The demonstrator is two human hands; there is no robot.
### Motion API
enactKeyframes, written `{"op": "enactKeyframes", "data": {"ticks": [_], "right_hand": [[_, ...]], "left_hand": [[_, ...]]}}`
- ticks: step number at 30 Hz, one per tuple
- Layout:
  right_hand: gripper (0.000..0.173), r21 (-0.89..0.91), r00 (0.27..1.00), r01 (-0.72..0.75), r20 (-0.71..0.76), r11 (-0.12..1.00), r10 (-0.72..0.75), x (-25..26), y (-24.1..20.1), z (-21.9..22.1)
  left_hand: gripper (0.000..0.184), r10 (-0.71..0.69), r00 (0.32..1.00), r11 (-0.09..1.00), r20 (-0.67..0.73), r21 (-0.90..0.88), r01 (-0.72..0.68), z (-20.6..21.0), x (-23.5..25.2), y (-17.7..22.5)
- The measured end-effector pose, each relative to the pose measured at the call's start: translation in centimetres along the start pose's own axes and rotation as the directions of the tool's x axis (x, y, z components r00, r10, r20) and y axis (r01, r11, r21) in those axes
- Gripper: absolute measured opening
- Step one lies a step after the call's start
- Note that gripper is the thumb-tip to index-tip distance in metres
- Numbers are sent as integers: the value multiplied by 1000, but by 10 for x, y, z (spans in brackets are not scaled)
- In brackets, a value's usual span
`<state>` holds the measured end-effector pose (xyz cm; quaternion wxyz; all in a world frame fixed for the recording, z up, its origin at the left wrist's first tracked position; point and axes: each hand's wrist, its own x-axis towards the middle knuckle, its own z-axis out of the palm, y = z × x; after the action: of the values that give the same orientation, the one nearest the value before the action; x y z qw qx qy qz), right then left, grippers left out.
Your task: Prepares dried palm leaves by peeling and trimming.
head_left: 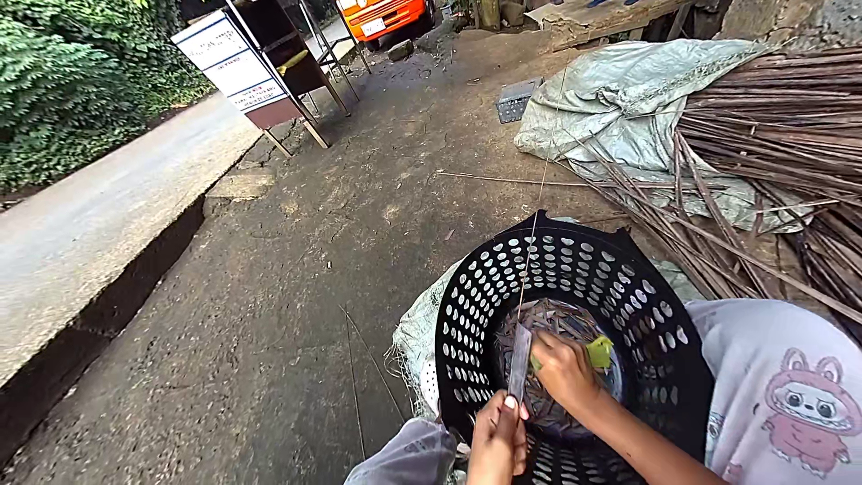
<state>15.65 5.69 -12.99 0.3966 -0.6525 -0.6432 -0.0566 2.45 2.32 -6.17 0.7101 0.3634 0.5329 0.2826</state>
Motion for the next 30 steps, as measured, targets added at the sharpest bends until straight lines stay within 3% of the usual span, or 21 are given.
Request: {"op": "enactKeyframes", "data": {"ticks": [2, 3, 5, 7, 8, 10, 11, 12, 14, 16, 18, 20, 22, 25, 28, 30], "right_hand": [[5, 22, 959, -248, 150, 969, 242, 20, 7, -14], [7, 37, 937, -307, 187, 951, 295, 31, 11, -21], [6, 110, 944, -283, 210, 953, 256, 35, 11, -27], [6, 221, 900, -285, 395, 933, 182, 27, 6, -33], [9, 251, 815, -326, 562, 911, 137, 25, 5, -37], [17, 226, 508, -390, 861, 893, 4, 32, 5, -41], [20, 210, 406, -391, 913, 896, -37, 37, 4, -40], [21, 191, 362, -380, 931, 905, -45, 42, 2, -39], [20, 129, 405, -318, 914, 939, 12, 49, -4, -38], [19, 68, 500, -297, 861, 952, 94, 50, -8, -32], [23, -51, 472, -371, 850, 927, 235, 53, -7, -27], [28, -154, 401, -530, 821, 834, 407, 61, 5, -21], [26, -149, 463, -596, 740, 789, 489, 65, 16, -20], [20, -17, 534, -521, 774, 854, 341, 43, -7, -34], [21, -22, 424, -433, 877, 901, 225, 30, -22, -35], [25, -82, 367, -487, 884, 870, 289, 40, -15, -28]], "left_hand": [[30, -3, 998, 994, -65, 105, 10, 1, -4, -6], [30, -11, 996, 992, -89, 121, 22, 0, -5, -9], [32, -48, 995, 995, -89, 77, 55, -2, -5, -11], [35, -75, 996, 996, -46, -42, 73, 0, 0, -9], [37, -82, 997, 990, -16, -115, 79, 1, 2, -9], [41, -86, 994, 961, 62, -258, 99, -1, 3, -11], [42, -86, 991, 941, 99, -318, 114, -3, 3, -11], [43, -84, 990, 926, 114, -359, 120, -4, 3, -11], [42, -53, 998, 955, 46, -291, 64, -4, 5, -6], [33, 66, 990, 994, -121, 98, -54, 1, 9, 1], [28, 206, 961, 848, -185, 525, -81, 6, 11, 2], [29, 278, 942, 663, -189, 747, -46, 12, 8, -1], [30, 293, 929, 604, -226, 797, 3, 16, 4, -8], [30, 268, 923, 607, -277, 792, 62, 15, 6, -8], [29, 313, 921, 591, -232, 807, 3, 20, 4, -6], [28, 329, 926, 597, -185, 800, -52, 22, -2, -7]]}}
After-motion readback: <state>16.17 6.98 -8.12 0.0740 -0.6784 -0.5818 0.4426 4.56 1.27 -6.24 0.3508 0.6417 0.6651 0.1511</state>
